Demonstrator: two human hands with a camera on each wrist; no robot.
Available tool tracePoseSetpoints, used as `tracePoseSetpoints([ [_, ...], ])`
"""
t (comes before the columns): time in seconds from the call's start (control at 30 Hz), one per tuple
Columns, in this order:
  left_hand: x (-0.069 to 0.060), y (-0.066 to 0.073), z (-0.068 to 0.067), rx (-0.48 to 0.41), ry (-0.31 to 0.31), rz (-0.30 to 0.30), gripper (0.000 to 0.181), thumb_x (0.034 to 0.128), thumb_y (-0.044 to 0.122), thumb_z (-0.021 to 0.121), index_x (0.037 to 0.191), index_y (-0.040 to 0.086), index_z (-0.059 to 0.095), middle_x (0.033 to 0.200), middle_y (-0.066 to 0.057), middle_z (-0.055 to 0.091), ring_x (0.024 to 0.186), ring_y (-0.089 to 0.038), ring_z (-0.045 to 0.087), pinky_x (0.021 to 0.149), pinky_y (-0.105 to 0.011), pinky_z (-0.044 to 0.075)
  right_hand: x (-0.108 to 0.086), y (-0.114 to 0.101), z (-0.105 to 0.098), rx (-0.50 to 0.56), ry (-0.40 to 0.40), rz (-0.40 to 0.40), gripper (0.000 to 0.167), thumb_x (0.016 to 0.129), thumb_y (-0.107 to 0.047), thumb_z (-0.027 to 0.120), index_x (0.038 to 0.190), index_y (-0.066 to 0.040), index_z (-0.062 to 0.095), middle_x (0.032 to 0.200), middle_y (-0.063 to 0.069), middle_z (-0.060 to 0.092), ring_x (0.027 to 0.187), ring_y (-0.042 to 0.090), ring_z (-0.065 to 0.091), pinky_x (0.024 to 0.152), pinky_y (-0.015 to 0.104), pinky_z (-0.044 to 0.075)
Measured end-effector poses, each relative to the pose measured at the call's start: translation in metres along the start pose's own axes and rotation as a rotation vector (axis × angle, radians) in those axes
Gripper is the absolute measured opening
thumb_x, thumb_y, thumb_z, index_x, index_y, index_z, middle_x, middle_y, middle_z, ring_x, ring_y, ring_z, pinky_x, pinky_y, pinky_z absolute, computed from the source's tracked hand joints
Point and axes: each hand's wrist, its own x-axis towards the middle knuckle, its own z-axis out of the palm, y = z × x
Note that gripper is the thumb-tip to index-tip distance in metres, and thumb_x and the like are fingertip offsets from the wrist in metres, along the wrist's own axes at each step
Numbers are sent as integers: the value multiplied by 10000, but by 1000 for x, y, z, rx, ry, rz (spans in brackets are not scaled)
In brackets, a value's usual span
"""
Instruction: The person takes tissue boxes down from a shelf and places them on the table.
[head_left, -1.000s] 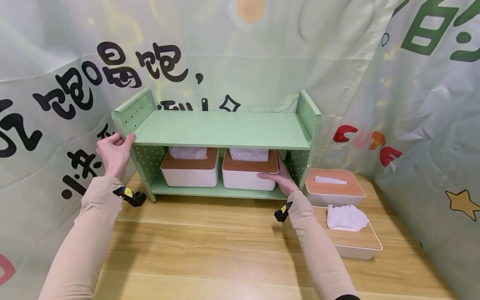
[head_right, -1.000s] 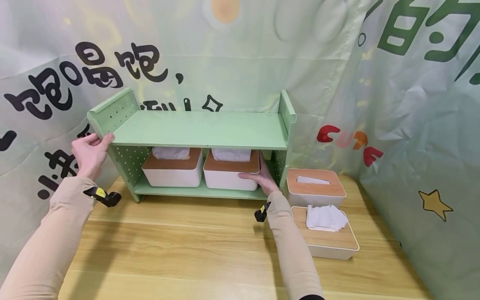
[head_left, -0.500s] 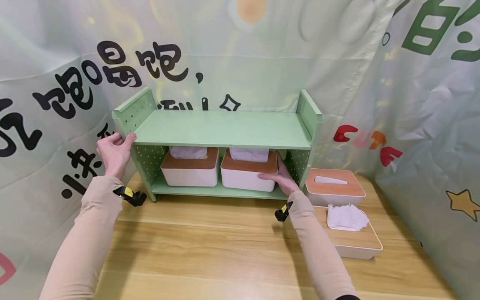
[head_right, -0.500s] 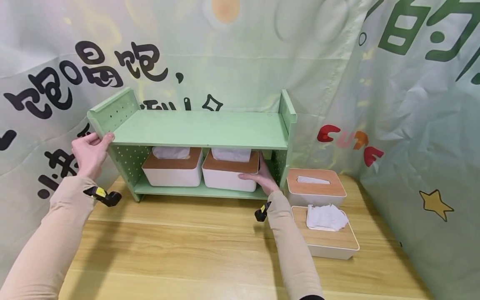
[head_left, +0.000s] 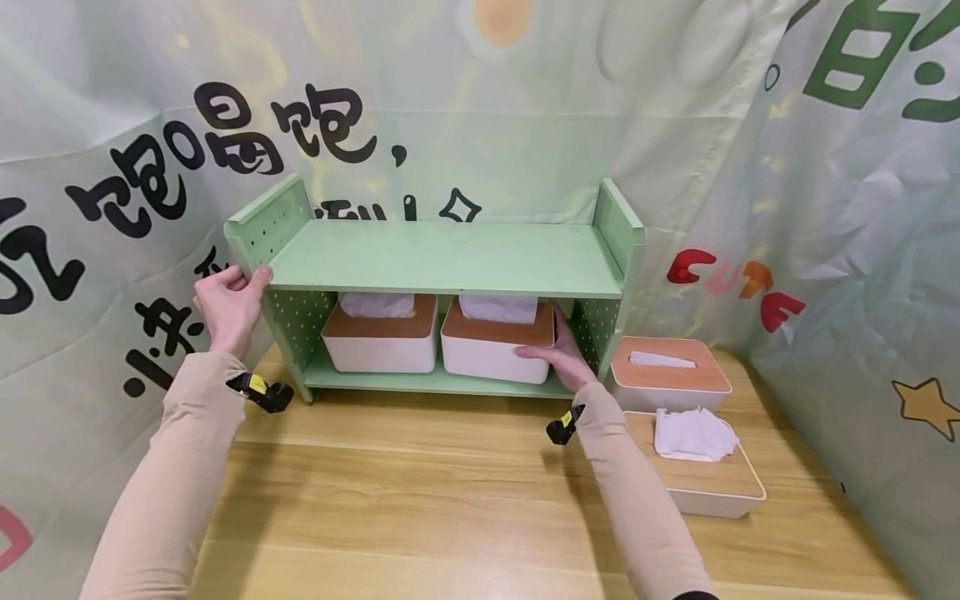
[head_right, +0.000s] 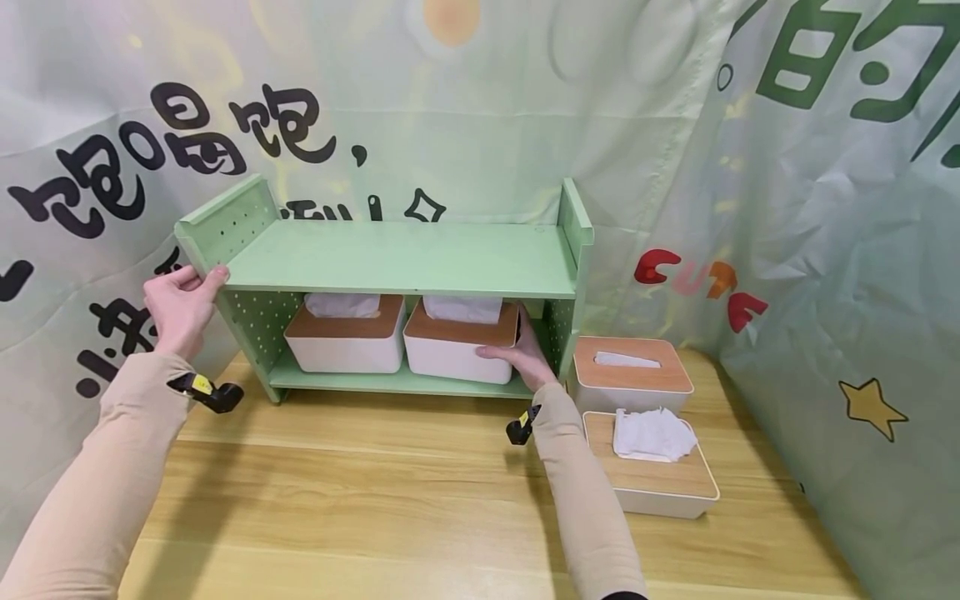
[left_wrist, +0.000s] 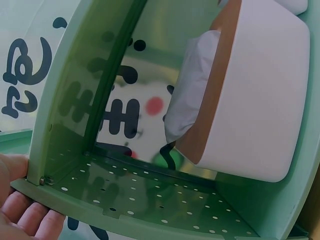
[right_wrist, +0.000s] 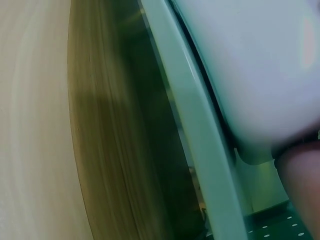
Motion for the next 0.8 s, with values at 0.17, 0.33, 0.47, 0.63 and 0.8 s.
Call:
tracePoseSetpoints([
  [0.17,0,0,1,8,-8,-9,454,915,307,733,1328,138,648,1206,-58,699,709,114,605,685,-53,486,-1,0,3,15,14,-11,1194,807,-58,789,1626,-251,-58,1711,7,-106,1581,209,-77,1309,486,59],
  [0.33,0,0,0,3,-1,-6,448,914,303,735,1322,137,654,1179,-37,713,709,112,606,691,-58,487,-1,1,4,25,30,-41,1181,796,-25,783,1629,-212,-32,1714,44,-73,1584,235,-41,1307,490,65],
  [0.47,-1,0,0,-3,-4,-4,445,914,296,736,1319,131,656,1175,-38,712,701,115,604,687,-56,487,0,2,4,29,46,-67,1155,789,6,773,1630,-186,5,1713,82,-26,1583,270,7,1303,507,83],
  [0.63,-1,0,0,-17,0,6,437,912,286,738,1310,121,662,983,107,771,700,108,613,667,-55,493,0,2,6,23,69,-87,1134,780,20,777,1628,-162,47,1708,97,34,1578,271,56,1298,494,138],
  [0.8,-1,-1,-1,-36,0,16,432,909,279,743,1300,113,668,708,327,659,686,109,619,657,-56,495,0,1,8,-9,87,-94,1120,776,-1,796,1625,-165,83,1706,96,57,1576,265,64,1296,496,143],
])
